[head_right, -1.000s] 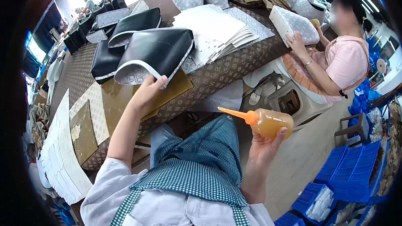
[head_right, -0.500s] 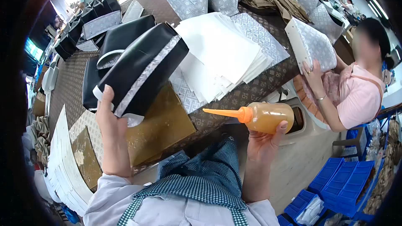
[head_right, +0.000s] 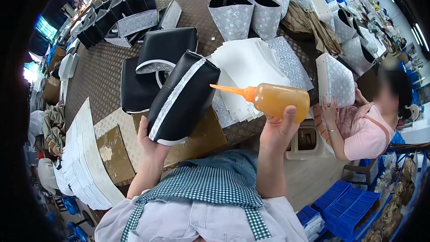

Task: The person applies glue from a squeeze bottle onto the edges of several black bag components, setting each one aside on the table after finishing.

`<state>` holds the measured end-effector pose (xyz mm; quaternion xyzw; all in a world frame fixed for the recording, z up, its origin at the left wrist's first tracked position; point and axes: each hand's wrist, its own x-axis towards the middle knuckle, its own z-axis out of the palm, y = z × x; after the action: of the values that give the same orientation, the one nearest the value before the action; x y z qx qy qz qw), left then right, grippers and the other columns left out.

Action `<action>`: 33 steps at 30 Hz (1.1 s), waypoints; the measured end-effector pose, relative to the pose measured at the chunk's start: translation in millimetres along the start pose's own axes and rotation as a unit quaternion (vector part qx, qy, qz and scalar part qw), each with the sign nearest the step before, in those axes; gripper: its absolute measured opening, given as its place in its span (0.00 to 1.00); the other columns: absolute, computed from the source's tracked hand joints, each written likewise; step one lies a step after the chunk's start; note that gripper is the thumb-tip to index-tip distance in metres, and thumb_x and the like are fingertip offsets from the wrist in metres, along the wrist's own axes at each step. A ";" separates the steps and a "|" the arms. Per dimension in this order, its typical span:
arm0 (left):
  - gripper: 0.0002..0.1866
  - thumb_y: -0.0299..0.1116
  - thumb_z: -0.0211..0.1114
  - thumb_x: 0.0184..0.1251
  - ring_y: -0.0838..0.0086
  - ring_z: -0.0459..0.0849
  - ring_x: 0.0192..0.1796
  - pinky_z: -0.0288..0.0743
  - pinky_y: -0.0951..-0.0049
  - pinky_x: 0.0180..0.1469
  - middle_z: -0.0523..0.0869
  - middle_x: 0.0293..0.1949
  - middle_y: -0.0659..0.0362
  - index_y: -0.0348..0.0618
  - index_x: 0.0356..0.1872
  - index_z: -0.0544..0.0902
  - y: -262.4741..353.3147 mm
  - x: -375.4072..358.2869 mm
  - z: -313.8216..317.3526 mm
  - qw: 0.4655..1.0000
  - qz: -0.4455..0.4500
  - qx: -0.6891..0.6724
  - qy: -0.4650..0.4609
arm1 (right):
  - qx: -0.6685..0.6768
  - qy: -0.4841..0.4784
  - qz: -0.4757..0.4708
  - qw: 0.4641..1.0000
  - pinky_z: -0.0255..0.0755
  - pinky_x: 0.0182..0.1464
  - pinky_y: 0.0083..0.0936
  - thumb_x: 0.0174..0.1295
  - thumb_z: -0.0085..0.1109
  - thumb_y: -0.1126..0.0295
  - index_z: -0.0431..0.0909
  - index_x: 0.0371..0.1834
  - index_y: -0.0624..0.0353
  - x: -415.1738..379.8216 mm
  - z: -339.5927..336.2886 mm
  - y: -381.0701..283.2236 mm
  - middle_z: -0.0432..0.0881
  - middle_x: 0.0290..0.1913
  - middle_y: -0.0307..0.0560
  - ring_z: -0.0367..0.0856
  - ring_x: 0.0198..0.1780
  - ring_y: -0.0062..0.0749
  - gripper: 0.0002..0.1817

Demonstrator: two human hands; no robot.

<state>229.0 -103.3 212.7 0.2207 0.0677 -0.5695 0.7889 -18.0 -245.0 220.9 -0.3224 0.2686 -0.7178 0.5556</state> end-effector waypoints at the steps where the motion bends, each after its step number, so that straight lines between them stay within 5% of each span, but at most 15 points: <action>1: 0.26 0.47 0.50 0.69 0.53 0.72 0.61 0.60 0.50 0.66 0.74 0.59 0.45 0.35 0.58 0.70 2.8 0.3 -1.0 1.000 -0.010 -0.010 0.018 | -0.004 -0.002 0.002 1.000 0.80 0.48 0.31 0.60 0.60 0.53 0.64 0.58 0.60 2.2 4.7 3.6 0.73 0.51 0.45 0.79 0.49 0.32 0.30; 17: 0.25 0.47 0.54 0.67 0.55 0.76 0.58 0.64 0.54 0.64 0.76 0.57 0.46 0.36 0.56 0.72 17.2 13.9 7.2 0.999 -0.034 0.012 0.023 | -0.035 0.007 0.006 0.999 0.83 0.42 0.35 0.56 0.66 0.66 0.56 0.58 0.60 54.1 52.2 59.9 0.69 0.52 0.49 0.79 0.49 0.37 0.32; 20: 0.26 0.47 0.55 0.67 0.55 0.76 0.58 0.65 0.55 0.64 0.76 0.57 0.46 0.36 0.57 0.72 20.7 16.0 6.6 0.998 -0.033 0.025 0.041 | -0.060 0.016 -0.016 0.998 0.84 0.40 0.32 0.59 0.62 0.63 0.66 0.54 0.63 55.9 55.7 65.4 0.76 0.47 0.49 0.82 0.45 0.34 0.24; 33: 0.29 0.49 0.55 0.66 0.56 0.74 0.59 0.63 0.56 0.65 0.74 0.59 0.46 0.37 0.60 0.69 20.8 19.4 5.0 0.999 -0.032 0.018 0.038 | -0.057 -0.037 0.028 0.997 0.84 0.40 0.33 0.59 0.62 0.59 0.68 0.53 0.65 55.3 59.8 68.6 0.76 0.48 0.50 0.82 0.46 0.36 0.25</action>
<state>254.1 -117.0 215.9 0.2539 0.0946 -0.5866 0.7632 60.7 -316.7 217.7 -0.3722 0.2967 -0.6731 0.5659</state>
